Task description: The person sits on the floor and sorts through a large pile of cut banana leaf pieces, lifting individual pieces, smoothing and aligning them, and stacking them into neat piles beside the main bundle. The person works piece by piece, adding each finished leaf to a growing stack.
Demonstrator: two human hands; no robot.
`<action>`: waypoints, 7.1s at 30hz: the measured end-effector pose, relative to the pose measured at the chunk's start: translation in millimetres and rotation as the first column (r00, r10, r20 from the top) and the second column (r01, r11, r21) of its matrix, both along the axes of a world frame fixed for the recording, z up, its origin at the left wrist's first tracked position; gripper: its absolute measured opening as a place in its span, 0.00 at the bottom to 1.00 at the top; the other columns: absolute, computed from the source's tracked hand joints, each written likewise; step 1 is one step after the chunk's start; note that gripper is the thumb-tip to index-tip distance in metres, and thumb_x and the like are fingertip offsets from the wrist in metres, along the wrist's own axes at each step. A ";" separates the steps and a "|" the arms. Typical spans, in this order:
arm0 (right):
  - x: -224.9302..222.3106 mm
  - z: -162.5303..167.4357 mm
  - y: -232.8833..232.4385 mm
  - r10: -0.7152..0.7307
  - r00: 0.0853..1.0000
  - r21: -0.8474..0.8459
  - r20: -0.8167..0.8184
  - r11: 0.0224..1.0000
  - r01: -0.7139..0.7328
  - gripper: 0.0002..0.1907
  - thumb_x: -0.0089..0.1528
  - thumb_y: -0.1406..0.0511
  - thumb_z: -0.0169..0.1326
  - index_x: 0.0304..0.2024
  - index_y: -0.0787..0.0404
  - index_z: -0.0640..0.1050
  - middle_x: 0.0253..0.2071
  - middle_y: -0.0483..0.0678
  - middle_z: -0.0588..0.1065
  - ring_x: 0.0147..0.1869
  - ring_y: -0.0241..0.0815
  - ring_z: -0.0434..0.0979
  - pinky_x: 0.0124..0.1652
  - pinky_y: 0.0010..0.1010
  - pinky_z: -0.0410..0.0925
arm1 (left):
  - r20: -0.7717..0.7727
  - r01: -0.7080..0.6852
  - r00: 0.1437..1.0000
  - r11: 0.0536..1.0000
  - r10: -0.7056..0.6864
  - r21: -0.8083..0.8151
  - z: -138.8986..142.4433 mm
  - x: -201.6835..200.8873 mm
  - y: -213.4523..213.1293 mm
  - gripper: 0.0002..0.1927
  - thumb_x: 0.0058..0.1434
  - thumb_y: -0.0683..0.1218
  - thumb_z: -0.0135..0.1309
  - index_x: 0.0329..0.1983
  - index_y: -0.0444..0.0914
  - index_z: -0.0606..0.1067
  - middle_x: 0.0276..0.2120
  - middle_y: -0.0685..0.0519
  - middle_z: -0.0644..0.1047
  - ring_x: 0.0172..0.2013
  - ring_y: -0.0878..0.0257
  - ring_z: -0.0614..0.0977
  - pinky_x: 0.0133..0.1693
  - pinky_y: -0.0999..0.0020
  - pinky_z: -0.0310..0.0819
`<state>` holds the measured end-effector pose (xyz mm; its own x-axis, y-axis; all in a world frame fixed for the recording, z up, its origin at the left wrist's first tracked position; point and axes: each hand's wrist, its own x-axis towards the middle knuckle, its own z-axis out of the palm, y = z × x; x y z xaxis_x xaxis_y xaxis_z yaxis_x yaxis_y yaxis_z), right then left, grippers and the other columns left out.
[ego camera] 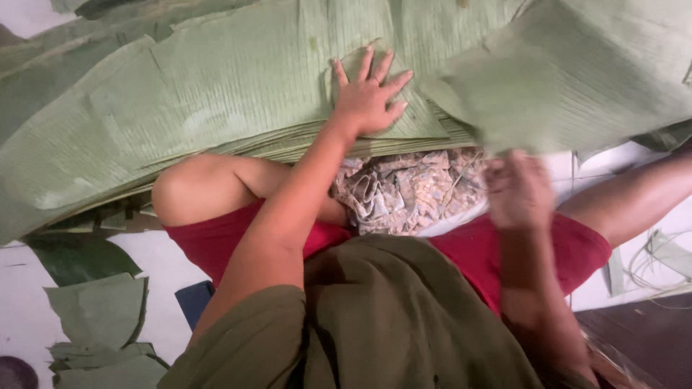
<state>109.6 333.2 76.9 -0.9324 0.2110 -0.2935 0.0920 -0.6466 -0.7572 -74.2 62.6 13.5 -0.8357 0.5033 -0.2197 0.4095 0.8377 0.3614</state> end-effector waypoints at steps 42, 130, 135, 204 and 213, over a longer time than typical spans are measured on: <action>-25.1 -18.9 -97.0 0.135 0.845 0.419 0.518 0.821 -0.388 0.16 0.67 0.62 0.55 0.43 0.73 0.79 0.35 0.57 0.81 0.38 0.47 0.84 0.40 0.34 0.80 | 0.194 -0.442 0.688 0.193 0.699 0.876 -51.1 -57.8 -63.8 0.26 0.75 0.54 0.39 0.68 0.35 0.70 0.65 0.40 0.75 0.66 0.47 0.75 0.68 0.57 0.65; -85.7 -67.2 -17.9 -0.010 0.970 0.520 0.242 0.846 -0.121 0.09 0.73 0.66 0.52 0.44 0.68 0.75 0.32 0.49 0.77 0.33 0.38 0.76 0.35 0.27 0.73 | -0.314 0.184 0.945 0.947 -0.097 0.261 -10.5 4.5 -1.4 0.23 0.59 0.53 0.52 0.58 0.46 0.79 0.60 0.43 0.70 0.62 0.46 0.67 0.60 0.45 0.60; -70.1 -67.1 -18.7 -0.029 0.994 0.428 0.107 0.904 -0.020 0.09 0.73 0.66 0.51 0.46 0.68 0.75 0.36 0.51 0.78 0.38 0.38 0.77 0.39 0.27 0.72 | -0.226 0.126 0.969 0.986 -0.098 0.110 -14.3 3.7 -0.4 0.21 0.67 0.57 0.48 0.59 0.48 0.76 0.71 0.42 0.64 0.72 0.46 0.61 0.67 0.46 0.54; 43.2 55.8 6.1 0.159 0.980 0.857 -0.123 0.516 0.024 0.11 0.75 0.72 0.52 0.35 0.61 0.73 0.32 0.46 0.70 0.33 0.35 0.69 0.31 0.23 0.68 | 0.058 -0.017 0.998 1.000 0.017 0.005 24.8 11.6 -28.4 0.33 0.65 0.67 0.41 0.73 0.58 0.60 0.75 0.55 0.53 0.75 0.51 0.51 0.65 0.22 0.29; 3.5 -27.5 -106.5 0.344 0.786 0.271 0.514 0.804 -0.529 0.14 0.68 0.63 0.52 0.38 0.71 0.78 0.33 0.58 0.79 0.36 0.49 0.82 0.35 0.36 0.77 | 0.058 -0.408 0.863 0.623 0.502 0.668 -39.8 -54.4 -84.0 0.32 0.72 0.56 0.50 0.78 0.49 0.59 0.79 0.41 0.51 0.74 0.43 0.61 0.70 0.48 0.65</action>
